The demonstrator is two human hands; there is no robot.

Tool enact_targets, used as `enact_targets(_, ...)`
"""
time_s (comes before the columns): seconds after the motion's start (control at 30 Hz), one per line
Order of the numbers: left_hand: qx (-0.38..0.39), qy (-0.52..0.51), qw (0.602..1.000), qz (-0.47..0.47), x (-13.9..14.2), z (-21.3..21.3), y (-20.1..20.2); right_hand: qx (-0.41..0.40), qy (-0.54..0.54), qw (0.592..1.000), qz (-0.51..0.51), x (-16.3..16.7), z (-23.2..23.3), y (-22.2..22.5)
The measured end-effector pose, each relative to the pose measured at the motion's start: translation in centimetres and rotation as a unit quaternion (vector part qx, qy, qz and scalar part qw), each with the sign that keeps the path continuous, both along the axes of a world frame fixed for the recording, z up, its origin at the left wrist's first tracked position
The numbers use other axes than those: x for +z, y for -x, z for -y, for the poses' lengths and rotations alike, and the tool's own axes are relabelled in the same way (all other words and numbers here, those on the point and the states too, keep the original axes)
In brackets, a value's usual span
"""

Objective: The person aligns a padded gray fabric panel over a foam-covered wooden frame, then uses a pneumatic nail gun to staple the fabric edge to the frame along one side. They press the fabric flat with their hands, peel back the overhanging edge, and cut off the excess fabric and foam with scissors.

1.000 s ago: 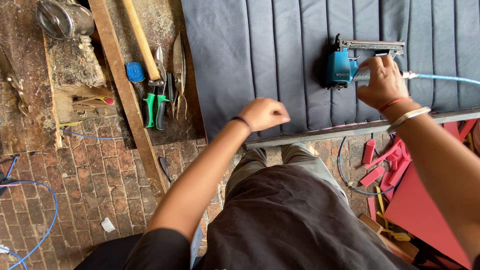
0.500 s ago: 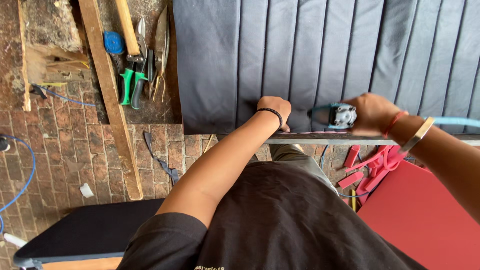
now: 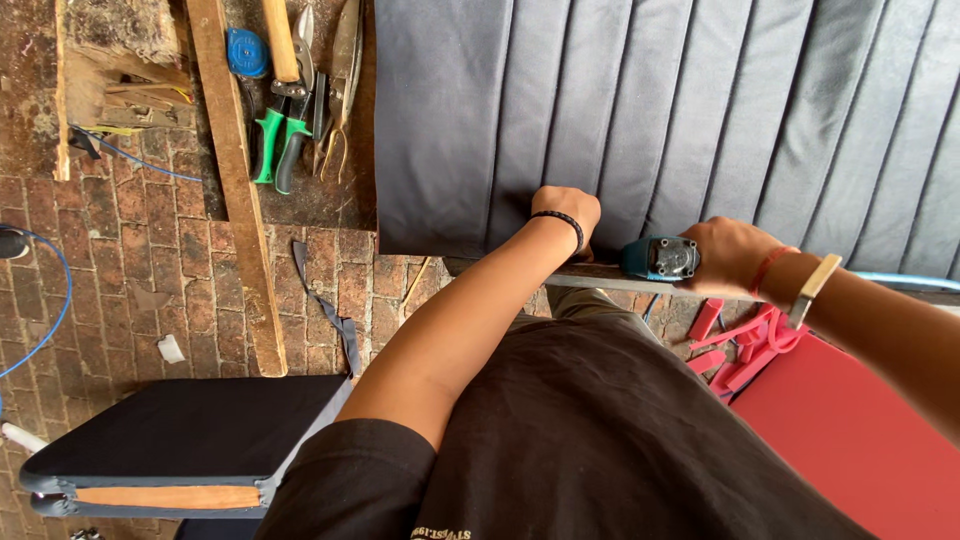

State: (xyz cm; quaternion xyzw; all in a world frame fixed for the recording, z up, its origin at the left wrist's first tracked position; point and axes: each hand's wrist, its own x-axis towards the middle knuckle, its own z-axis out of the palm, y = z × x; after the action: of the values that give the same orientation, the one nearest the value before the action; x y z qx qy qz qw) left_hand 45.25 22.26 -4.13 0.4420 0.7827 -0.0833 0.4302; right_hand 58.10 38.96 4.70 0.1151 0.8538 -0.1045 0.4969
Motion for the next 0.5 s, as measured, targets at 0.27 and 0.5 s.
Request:
enact_targets(0.27,0.019,-0.057,0.998,-0.022,0.9,0.6,-0.7,-0.003,0.016,1.0,-0.021,0.3,0.9,0.3)
enact_targets(0.5,0.001,0.004,0.999,0.035,4.5,4.3,3.2,0.01,0.011,1.0,0.001,0.4,1.3,1.4)
